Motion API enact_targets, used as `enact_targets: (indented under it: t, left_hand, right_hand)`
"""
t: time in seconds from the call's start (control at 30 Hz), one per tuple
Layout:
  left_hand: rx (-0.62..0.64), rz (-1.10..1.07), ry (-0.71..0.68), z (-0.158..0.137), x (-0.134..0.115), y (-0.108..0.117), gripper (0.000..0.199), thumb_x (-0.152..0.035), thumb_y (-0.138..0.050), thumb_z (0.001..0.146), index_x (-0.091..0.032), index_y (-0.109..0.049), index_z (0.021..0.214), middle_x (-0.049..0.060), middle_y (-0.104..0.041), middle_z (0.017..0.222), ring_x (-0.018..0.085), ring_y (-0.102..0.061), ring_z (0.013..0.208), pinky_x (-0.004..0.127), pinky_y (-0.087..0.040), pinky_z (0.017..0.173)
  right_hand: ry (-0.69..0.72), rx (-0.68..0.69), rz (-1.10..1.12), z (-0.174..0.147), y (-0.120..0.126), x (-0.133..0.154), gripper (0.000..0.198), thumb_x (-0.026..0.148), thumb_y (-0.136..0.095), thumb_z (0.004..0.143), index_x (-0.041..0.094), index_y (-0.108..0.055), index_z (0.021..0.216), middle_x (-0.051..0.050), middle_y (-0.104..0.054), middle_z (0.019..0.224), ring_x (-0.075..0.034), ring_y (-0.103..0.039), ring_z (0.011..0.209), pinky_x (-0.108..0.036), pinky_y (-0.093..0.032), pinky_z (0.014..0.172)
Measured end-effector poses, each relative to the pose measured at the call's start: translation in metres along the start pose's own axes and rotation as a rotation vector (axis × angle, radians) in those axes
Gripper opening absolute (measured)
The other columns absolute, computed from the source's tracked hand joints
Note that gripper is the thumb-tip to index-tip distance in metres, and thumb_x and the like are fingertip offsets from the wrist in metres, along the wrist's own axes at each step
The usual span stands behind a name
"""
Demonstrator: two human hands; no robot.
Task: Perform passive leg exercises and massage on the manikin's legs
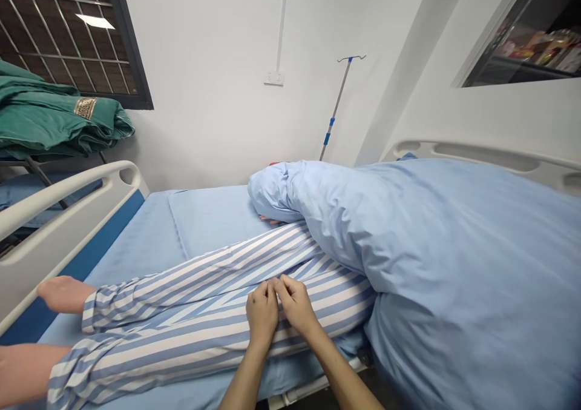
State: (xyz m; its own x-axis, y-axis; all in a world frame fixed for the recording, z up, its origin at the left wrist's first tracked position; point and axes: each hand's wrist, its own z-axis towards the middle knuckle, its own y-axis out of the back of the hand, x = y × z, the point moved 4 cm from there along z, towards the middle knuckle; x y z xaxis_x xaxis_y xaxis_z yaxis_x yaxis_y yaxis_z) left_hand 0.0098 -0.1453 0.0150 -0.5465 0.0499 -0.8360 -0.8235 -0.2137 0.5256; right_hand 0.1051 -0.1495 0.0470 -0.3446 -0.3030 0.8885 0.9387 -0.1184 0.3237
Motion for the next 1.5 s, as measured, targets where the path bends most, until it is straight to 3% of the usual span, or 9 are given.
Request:
enact_targets:
  t: [0.23, 0.4, 0.63, 0.77, 0.93, 1.2, 1.5]
  left_hand:
    - [-0.015, 0.044, -0.028, -0.002, -0.002, -0.002, 0.036, -0.035, -0.035, 0.083, -0.019, -0.043, 0.052, -0.001, -0.05, 0.05, 0.012, -0.042, 0.053, 0.024, -0.026, 0.057]
    - [0.007, -0.013, -0.051, -0.001, -0.001, -0.003, 0.038, -0.037, -0.039, 0.081, -0.019, -0.034, 0.048, -0.004, -0.036, 0.045, 0.01, -0.035, 0.05, 0.023, -0.023, 0.054]
    - [0.151, -0.181, -0.021, 0.01, -0.005, 0.0, 0.038, -0.038, -0.045, 0.074, -0.019, -0.028, 0.046, -0.006, -0.024, 0.046, 0.008, -0.029, 0.048, 0.022, -0.023, 0.049]
    - [0.202, -0.412, 0.007, 0.011, -0.027, 0.001, 0.039, -0.039, -0.05, 0.073, -0.019, -0.028, 0.048, -0.007, -0.024, 0.047, 0.007, -0.026, 0.048, 0.022, -0.024, 0.048]
    - [0.226, -0.826, 0.024, 0.006, -0.042, -0.017, 0.041, -0.038, -0.043, 0.079, -0.021, -0.026, 0.046, -0.006, -0.025, 0.043, 0.007, -0.025, 0.042, 0.023, -0.025, 0.044]
    - [0.102, -0.38, -0.118, -0.001, -0.028, -0.031, 0.037, -0.037, -0.034, 0.084, -0.019, -0.044, 0.053, -0.001, -0.048, 0.051, 0.011, -0.041, 0.051, 0.024, -0.031, 0.053]
    - [0.039, -0.291, -0.086, -0.002, -0.029, -0.027, 0.043, -0.04, -0.028, 0.086, -0.019, -0.048, 0.054, 0.002, -0.055, 0.053, 0.013, -0.046, 0.052, 0.024, -0.031, 0.054]
  right_hand:
    - [0.026, -0.057, -0.126, -0.004, 0.012, -0.026, 0.038, 0.034, -0.042, 0.086, 0.019, -0.027, 0.054, 0.007, -0.026, 0.049, -0.007, -0.028, 0.048, -0.023, -0.022, 0.049]
    - [-0.004, -0.114, -0.053, -0.004, 0.014, -0.032, 0.039, 0.035, -0.041, 0.086, 0.019, -0.026, 0.054, 0.006, -0.025, 0.049, -0.008, -0.028, 0.049, -0.024, -0.021, 0.049]
    - [-0.026, -0.152, 0.018, -0.001, 0.017, -0.028, 0.04, 0.037, -0.04, 0.086, 0.019, -0.027, 0.053, 0.006, -0.026, 0.05, -0.008, -0.027, 0.05, -0.024, -0.021, 0.049]
    - [-0.037, -0.177, 0.064, -0.001, 0.019, -0.028, 0.04, 0.036, -0.041, 0.086, 0.019, -0.028, 0.052, 0.006, -0.026, 0.05, -0.008, -0.027, 0.049, -0.023, -0.021, 0.048]
    - [-0.053, -0.231, 0.128, -0.004, 0.023, -0.028, 0.039, 0.036, -0.04, 0.086, 0.019, -0.032, 0.052, 0.006, -0.03, 0.049, -0.008, -0.03, 0.049, -0.023, -0.025, 0.049]
    - [-0.044, -0.256, 0.08, -0.006, 0.024, -0.029, 0.038, 0.036, -0.04, 0.085, 0.02, -0.028, 0.052, 0.006, -0.028, 0.049, -0.008, -0.028, 0.048, -0.023, -0.023, 0.047]
    - [-0.056, -0.193, 0.02, -0.001, 0.023, -0.024, 0.039, 0.037, -0.04, 0.084, 0.019, -0.03, 0.051, 0.006, -0.029, 0.049, -0.008, -0.028, 0.048, -0.023, -0.024, 0.047]
